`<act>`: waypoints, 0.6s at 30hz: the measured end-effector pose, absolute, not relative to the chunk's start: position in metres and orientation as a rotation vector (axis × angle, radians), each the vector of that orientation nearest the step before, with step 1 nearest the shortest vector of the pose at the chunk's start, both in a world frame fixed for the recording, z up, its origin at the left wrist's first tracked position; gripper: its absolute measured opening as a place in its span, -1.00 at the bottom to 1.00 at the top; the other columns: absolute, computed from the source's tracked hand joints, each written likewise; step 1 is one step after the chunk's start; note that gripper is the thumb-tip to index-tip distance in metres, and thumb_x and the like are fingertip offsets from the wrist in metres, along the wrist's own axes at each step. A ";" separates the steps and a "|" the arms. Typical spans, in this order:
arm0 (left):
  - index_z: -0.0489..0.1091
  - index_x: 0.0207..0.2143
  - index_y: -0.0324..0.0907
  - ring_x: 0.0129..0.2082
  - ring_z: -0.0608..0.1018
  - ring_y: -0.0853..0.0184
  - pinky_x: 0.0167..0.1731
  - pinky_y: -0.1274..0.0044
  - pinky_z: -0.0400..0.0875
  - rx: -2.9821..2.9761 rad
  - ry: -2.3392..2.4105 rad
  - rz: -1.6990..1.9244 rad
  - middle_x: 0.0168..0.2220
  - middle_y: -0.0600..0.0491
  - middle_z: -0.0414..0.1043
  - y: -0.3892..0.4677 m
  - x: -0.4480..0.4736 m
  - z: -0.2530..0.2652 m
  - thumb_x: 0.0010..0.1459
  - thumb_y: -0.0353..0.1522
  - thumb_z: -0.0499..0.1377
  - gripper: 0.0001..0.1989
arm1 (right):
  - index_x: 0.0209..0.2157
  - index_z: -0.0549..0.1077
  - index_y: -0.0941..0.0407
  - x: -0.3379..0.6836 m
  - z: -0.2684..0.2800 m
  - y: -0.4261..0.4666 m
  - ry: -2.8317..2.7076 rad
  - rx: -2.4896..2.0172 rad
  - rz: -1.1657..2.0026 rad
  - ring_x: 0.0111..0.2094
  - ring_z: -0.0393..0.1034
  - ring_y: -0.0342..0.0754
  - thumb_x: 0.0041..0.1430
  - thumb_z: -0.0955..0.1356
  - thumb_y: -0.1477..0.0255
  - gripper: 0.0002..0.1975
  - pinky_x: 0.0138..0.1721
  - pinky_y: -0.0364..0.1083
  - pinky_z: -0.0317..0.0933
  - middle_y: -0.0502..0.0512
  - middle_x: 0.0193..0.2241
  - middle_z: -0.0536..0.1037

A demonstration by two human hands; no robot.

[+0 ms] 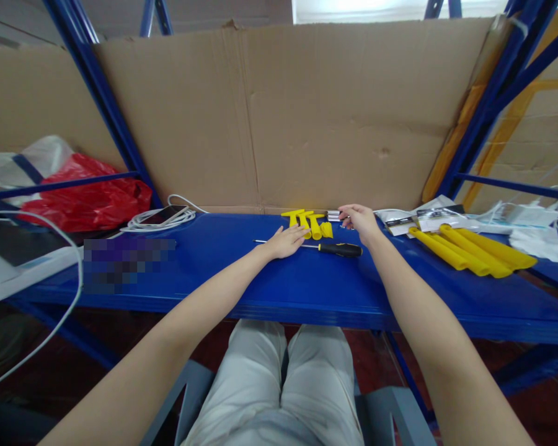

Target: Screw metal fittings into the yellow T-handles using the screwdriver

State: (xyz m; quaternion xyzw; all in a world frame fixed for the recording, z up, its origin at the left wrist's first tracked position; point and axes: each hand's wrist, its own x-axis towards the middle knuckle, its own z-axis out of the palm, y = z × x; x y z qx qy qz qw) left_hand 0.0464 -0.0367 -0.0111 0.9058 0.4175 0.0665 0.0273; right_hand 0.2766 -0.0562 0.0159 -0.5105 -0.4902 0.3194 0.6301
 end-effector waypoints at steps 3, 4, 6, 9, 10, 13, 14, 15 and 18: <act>0.12 0.38 0.00 0.43 0.06 0.19 0.32 0.03 -0.04 2.780 1.300 0.236 0.43 0.04 0.02 -0.038 0.045 -0.008 0.43 -0.31 -0.21 -0.48 | -0.46 0.48 0.16 0.276 0.015 -0.056 -1.122 -1.173 0.734 -0.66 0.26 -0.25 0.04 0.42 0.55 -0.95 -0.62 -0.23 0.11 0.01 -0.60 0.49; 0.14 0.37 -0.02 0.43 0.08 0.20 0.32 0.03 -0.02 2.776 1.309 0.243 0.43 0.03 0.04 -0.039 0.045 -0.007 0.43 -0.32 -0.21 -0.48 | -0.46 0.48 0.17 0.276 0.015 -0.057 -1.116 -1.175 0.736 -0.66 0.26 -0.25 0.04 0.41 0.57 -0.95 -0.62 -0.23 0.10 0.01 -0.60 0.49; 0.18 0.34 -0.06 0.42 0.10 0.20 0.31 0.04 0.02 2.770 1.326 0.256 0.42 0.01 0.07 -0.039 0.044 -0.006 0.42 -0.34 -0.21 -0.49 | -0.47 0.48 0.17 0.274 0.016 -0.058 -1.102 -1.183 0.736 -0.67 0.25 -0.26 0.05 0.38 0.60 -0.92 -0.63 -0.24 0.10 0.01 -0.60 0.49; 0.21 0.32 -0.06 0.41 0.13 0.20 0.30 0.05 0.06 2.756 1.335 0.272 0.41 0.00 0.10 -0.040 0.043 -0.006 0.42 -0.35 -0.21 -0.50 | -0.47 0.49 0.18 0.273 0.017 -0.058 -1.095 -1.206 0.730 -0.68 0.24 -0.27 0.06 0.37 0.62 -0.90 -0.63 -0.24 0.10 0.00 -0.61 0.48; 0.21 0.32 -0.05 0.41 0.12 0.20 0.30 0.05 0.06 2.755 1.337 0.273 0.41 0.01 0.10 -0.039 0.043 -0.006 0.42 -0.34 -0.21 -0.50 | -0.47 0.49 0.18 0.273 0.017 -0.058 -1.096 -1.212 0.727 -0.68 0.25 -0.27 0.06 0.38 0.61 -0.91 -0.64 -0.25 0.10 0.00 -0.61 0.48; 0.17 0.35 -0.04 0.43 0.07 0.16 0.30 0.02 0.01 2.757 1.369 0.283 0.42 -0.02 0.07 -0.040 0.042 -0.008 0.43 -0.30 -0.19 -0.50 | -0.46 0.49 0.17 0.274 0.017 -0.058 -1.111 -1.223 0.721 -0.67 0.25 -0.26 0.07 0.41 0.56 -0.94 -0.64 -0.26 0.11 0.00 -0.61 0.48; 0.15 0.36 -0.03 0.44 0.05 0.13 0.30 0.01 0.00 2.749 1.398 0.293 0.43 -0.04 0.05 -0.040 0.042 -0.008 0.43 -0.27 -0.18 -0.49 | -0.46 0.49 0.17 0.274 0.017 -0.057 -1.117 -1.225 0.719 -0.67 0.25 -0.26 0.07 0.41 0.55 -0.95 -0.65 -0.26 0.11 0.00 -0.61 0.48; 0.14 0.37 -0.03 0.44 0.04 0.09 0.30 -0.02 -0.01 2.735 1.434 0.303 0.43 -0.06 0.03 -0.040 0.042 -0.008 0.43 -0.25 -0.18 -0.48 | -0.46 0.49 0.17 0.275 0.016 -0.057 -1.123 -1.227 0.718 -0.67 0.25 -0.26 0.07 0.41 0.55 -0.94 -0.64 -0.26 0.11 -0.01 -0.61 0.48; 0.15 0.37 -0.02 0.44 0.04 0.02 0.29 -0.04 -0.02 2.680 1.512 0.299 0.43 -0.12 0.02 -0.040 0.041 -0.008 0.43 -0.21 -0.18 -0.48 | -0.46 0.49 0.17 0.276 0.015 -0.056 -1.143 -1.221 0.711 -0.66 0.25 -0.26 0.08 0.41 0.54 -0.94 -0.63 -0.25 0.13 0.00 -0.61 0.48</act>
